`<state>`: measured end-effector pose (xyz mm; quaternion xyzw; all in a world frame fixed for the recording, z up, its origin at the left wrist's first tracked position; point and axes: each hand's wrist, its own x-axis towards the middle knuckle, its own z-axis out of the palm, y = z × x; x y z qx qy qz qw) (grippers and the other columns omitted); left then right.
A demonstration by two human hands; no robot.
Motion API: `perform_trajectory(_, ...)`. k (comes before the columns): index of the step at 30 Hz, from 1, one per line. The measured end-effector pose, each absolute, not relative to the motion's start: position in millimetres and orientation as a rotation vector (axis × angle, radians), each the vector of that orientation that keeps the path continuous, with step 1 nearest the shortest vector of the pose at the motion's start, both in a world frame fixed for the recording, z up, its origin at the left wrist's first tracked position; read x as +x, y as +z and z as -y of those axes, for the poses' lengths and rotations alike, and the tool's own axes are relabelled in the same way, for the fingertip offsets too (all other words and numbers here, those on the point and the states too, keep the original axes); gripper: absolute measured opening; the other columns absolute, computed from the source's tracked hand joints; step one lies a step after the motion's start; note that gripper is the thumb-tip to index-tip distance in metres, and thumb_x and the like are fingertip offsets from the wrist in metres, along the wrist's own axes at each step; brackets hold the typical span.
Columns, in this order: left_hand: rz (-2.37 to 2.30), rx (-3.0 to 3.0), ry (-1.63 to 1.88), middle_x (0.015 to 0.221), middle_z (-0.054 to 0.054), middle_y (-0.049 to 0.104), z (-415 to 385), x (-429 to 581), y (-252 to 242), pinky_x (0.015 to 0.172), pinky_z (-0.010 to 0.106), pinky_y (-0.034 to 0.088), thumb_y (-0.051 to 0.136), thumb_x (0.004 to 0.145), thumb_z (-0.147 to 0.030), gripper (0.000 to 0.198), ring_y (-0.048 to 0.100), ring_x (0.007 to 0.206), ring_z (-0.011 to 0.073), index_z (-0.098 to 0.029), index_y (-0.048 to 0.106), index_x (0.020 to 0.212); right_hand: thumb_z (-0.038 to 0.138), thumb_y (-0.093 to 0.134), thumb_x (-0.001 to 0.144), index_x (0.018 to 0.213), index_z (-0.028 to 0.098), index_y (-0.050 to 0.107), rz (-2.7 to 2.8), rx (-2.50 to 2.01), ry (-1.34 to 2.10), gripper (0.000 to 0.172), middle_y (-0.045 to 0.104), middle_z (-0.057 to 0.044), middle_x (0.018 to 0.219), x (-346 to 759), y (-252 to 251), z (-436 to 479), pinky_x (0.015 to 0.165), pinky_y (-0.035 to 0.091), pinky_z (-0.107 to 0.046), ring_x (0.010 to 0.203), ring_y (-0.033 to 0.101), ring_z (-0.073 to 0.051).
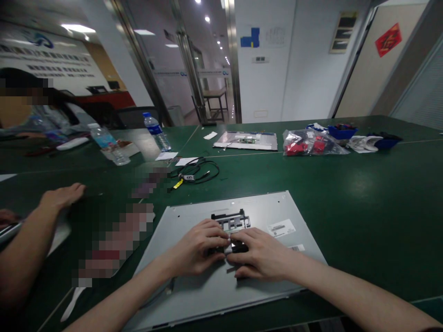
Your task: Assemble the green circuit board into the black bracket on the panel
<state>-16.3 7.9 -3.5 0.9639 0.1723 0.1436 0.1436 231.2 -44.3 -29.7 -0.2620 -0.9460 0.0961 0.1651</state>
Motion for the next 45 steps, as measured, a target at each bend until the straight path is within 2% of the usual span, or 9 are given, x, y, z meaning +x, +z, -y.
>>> perform_trajectory(8, -0.512, 2.765, 0.397, 0.105, 0.005, 0.068, -9.0, -17.3, -6.0, 0.088, 0.043, 0.043, 0.06, 0.088, -0.025, 0.018, 0.06, 0.096, 0.0227, -0.022, 0.065, 0.106, 0.045, 0.056, 0.095, 0.135, 0.029, 0.052, 2.691, -0.759, 0.121, 0.043, 0.047, -0.012, 0.14, 229.3, -34.7, 46.3, 0.098, 0.044, -0.046, 0.121, 0.047, -0.028)
perform_trajectory(16, -0.486, 2.758, 0.429, 0.106, 0.005, 0.068, -9.2, -17.8, -8.5, 0.087, 0.043, 0.043, 0.062, 0.087, -0.024, 0.019, 0.06, 0.096, 0.0225, -0.022, 0.065, 0.105, 0.05, 0.05, 0.097, 0.127, 0.029, 0.06, 2.691, -0.789, 0.191, 0.038, 0.046, -0.01, 0.142, 229.6, -31.9, 45.5, 0.1, 0.042, -0.046, 0.122, 0.046, -0.027)
perform_trajectory(23, -0.517, 2.76, 0.405, 0.104, 0.005, 0.067, -9.0, -17.2, -7.6, 0.088, 0.043, 0.044, 0.062, 0.087, -0.025, 0.021, 0.06, 0.095, 0.0223, -0.023, 0.065, 0.108, 0.049, 0.051, 0.097, 0.121, 0.027, 0.063, 2.691, -0.745, 0.148, 0.035, 0.048, -0.01, 0.139, 230.3, -36.7, 44.5, 0.099, 0.043, -0.046, 0.12, 0.047, -0.027)
perform_trajectory(29, -0.507, 2.756, 0.449, 0.101, 0.005, 0.067, -9.4, -16.7, -7.7, 0.086, 0.041, 0.045, 0.062, 0.087, -0.025, 0.02, 0.061, 0.093, 0.0214, -0.023, 0.066, 0.107, 0.046, 0.053, 0.097, 0.113, 0.024, 0.066, 2.707, -0.651, 0.141, 0.03, 0.045, -0.009, 0.144, 229.8, -31.9, 46.9, 0.1, 0.042, -0.043, 0.122, 0.047, -0.025)
perform_trajectory(36, -0.513, 2.756, 0.447, 0.101, 0.006, 0.067, -9.2, -16.8, -7.7, 0.086, 0.04, 0.045, 0.059, 0.09, -0.027, 0.019, 0.061, 0.093, 0.0216, -0.022, 0.065, 0.108, 0.045, 0.053, 0.096, 0.135, 0.023, 0.051, 2.7, -0.745, 0.159, 0.045, 0.049, -0.012, 0.14, 229.6, -30.6, 47.3, 0.1, 0.042, -0.045, 0.121, 0.047, -0.027)
perform_trajectory(45, -0.513, 2.75, 0.449, 0.102, 0.006, 0.068, -7.7, -16.9, -6.3, 0.087, 0.041, 0.045, 0.059, 0.088, -0.024, 0.018, 0.061, 0.095, 0.0219, -0.022, 0.065, 0.105, 0.045, 0.056, 0.095, 0.134, 0.024, 0.054, 2.683, -0.77, 0.217, 0.044, 0.049, -0.012, 0.138, 229.9, -32.7, 46.1, 0.1, 0.041, -0.046, 0.121, 0.046, -0.028)
